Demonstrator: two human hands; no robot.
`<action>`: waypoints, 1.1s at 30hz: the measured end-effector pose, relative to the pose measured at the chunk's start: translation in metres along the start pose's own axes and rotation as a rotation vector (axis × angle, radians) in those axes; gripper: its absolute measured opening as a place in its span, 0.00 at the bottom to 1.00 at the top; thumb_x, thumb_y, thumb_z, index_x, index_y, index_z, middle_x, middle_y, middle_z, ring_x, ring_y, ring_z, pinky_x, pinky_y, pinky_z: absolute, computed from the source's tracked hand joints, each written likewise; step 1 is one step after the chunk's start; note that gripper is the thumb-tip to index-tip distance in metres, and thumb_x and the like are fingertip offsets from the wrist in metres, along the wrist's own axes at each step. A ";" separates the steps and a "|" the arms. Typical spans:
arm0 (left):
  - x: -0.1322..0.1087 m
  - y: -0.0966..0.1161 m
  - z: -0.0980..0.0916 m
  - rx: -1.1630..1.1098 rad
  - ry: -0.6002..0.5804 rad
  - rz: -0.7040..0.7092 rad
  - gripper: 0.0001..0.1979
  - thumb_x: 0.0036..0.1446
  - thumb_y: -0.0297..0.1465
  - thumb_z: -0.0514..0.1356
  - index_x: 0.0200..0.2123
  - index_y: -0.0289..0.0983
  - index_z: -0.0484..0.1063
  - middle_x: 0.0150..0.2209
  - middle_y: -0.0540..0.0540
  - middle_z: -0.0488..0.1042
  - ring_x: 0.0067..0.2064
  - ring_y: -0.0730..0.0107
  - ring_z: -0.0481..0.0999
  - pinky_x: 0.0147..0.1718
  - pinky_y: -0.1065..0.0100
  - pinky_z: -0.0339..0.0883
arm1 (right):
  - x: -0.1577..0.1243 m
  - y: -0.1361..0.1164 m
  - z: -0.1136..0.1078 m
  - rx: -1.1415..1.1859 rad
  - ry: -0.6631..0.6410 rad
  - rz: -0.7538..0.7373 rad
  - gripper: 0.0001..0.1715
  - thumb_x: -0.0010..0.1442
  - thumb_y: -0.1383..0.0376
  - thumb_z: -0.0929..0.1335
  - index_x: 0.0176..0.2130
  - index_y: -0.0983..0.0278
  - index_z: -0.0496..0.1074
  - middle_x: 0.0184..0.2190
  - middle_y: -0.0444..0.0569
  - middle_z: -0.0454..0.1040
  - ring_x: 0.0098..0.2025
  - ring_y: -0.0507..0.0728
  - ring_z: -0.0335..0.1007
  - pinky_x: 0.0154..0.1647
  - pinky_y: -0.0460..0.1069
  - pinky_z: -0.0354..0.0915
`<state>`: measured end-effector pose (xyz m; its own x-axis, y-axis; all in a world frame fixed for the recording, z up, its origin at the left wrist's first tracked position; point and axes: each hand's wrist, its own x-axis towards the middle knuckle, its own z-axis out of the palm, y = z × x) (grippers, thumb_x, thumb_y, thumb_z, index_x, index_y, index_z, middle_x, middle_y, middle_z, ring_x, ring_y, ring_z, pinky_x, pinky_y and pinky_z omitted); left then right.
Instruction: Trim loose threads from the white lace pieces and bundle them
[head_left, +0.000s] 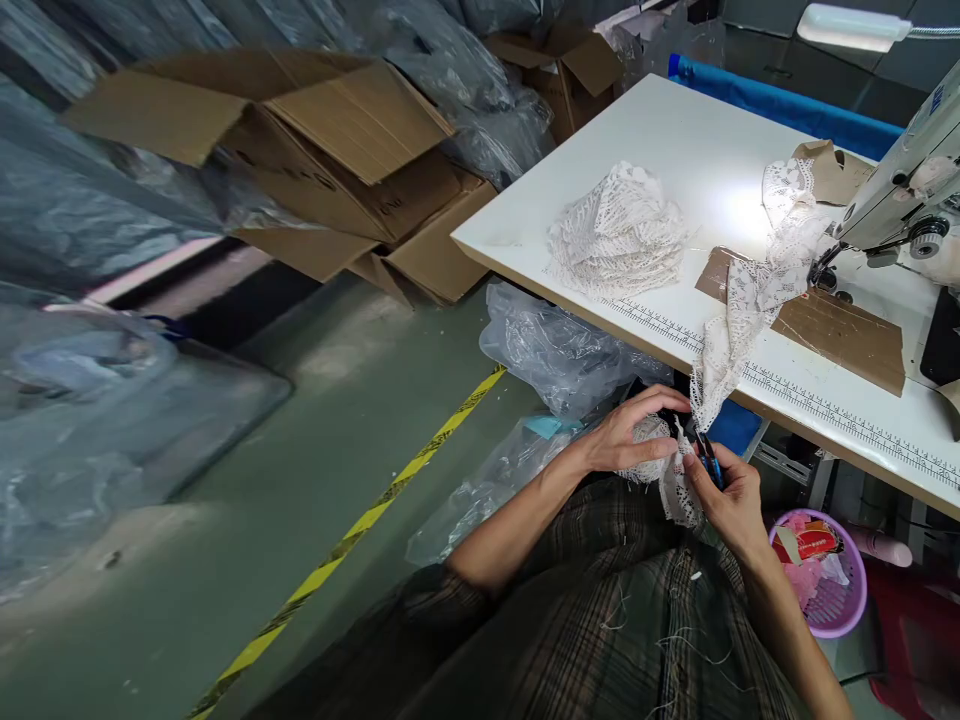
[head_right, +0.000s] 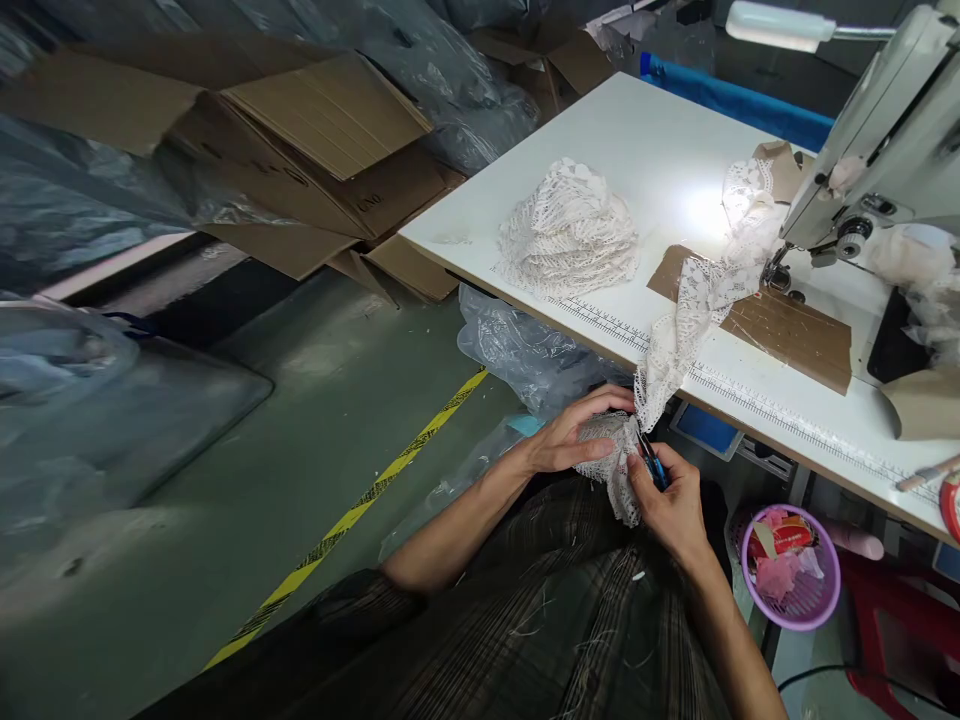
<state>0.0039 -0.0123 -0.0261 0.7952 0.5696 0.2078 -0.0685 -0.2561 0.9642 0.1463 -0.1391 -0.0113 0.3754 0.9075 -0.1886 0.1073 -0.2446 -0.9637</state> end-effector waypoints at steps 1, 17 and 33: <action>0.004 -0.004 0.003 -0.078 -0.049 -0.042 0.26 0.54 0.50 0.64 0.45 0.34 0.74 0.49 0.37 0.73 0.52 0.57 0.73 0.54 0.58 0.65 | -0.001 0.000 -0.001 -0.002 -0.004 -0.009 0.19 0.55 0.51 0.70 0.29 0.65 0.75 0.22 0.43 0.69 0.24 0.50 0.59 0.25 0.45 0.59; -0.006 0.008 0.010 -0.436 0.070 -0.554 0.25 0.41 0.48 0.73 0.32 0.31 0.79 0.30 0.45 0.77 0.30 0.73 0.73 0.30 0.73 0.65 | 0.020 0.005 -0.015 -0.275 -0.122 -0.116 0.36 0.66 0.42 0.56 0.32 0.65 0.76 0.22 0.45 0.71 0.25 0.53 0.64 0.28 0.48 0.59; -0.001 0.020 0.008 -0.434 0.074 -0.563 0.22 0.42 0.46 0.71 0.27 0.32 0.74 0.22 0.51 0.70 0.24 0.79 0.64 0.23 0.75 0.56 | 0.013 0.004 -0.005 -0.203 -0.135 -0.106 0.31 0.67 0.43 0.57 0.24 0.61 0.65 0.19 0.41 0.64 0.23 0.52 0.58 0.26 0.47 0.55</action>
<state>0.0066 -0.0240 -0.0080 0.7383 0.5793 -0.3453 0.0950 0.4176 0.9037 0.1557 -0.1299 -0.0165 0.2271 0.9658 -0.1251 0.3269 -0.1966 -0.9244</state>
